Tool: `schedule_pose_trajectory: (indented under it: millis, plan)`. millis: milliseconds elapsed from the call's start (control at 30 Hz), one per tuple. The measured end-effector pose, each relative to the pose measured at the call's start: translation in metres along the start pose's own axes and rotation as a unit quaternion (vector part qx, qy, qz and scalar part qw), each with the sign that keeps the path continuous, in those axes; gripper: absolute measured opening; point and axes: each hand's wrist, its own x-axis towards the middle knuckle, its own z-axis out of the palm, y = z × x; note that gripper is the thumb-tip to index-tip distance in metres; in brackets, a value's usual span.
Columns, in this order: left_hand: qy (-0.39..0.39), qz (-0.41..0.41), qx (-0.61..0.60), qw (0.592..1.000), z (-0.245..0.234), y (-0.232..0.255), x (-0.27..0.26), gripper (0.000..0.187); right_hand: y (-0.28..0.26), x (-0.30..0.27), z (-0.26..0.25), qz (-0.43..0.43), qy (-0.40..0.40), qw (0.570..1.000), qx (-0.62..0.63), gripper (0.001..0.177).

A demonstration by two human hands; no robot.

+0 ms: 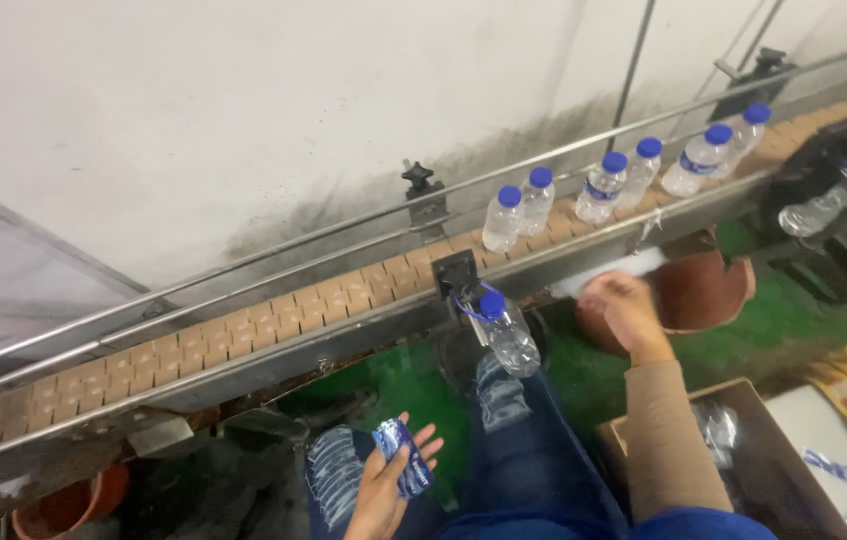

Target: Manually applying plastic labels to water bottles on a moving conveyor belt.

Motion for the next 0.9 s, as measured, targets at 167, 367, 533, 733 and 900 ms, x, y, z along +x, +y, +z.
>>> schedule_pose_trajectory:
  millis: [167,367,533,733,900]
  plan:
    - [0.016,0.009,0.148,0.989,0.031,0.002,-0.001,0.031,0.02,-0.037,-0.009,0.094,0.06,0.77,-0.628,0.034]
    - [0.06,0.194,0.294,0.934,0.043,-0.026,0.042,0.016,0.007,-0.103,0.112,0.051,-0.113,0.929,-0.348,0.021]
    - [-0.013,0.283,0.238,0.929,0.071,-0.038,0.04,0.021,0.023,-0.133,0.13,0.123,-0.099,0.947,-0.281,0.022]
    - [-0.009,0.277,0.293,0.915,0.083,-0.044,0.042,0.015,-0.013,-0.121,0.128,0.178,-0.166,0.934,-0.261,0.017]
    - [-0.053,0.302,0.284,0.909,0.097,-0.054,0.047,0.022,-0.001,-0.12,0.104,0.139,-0.131,0.948,-0.253,0.032]
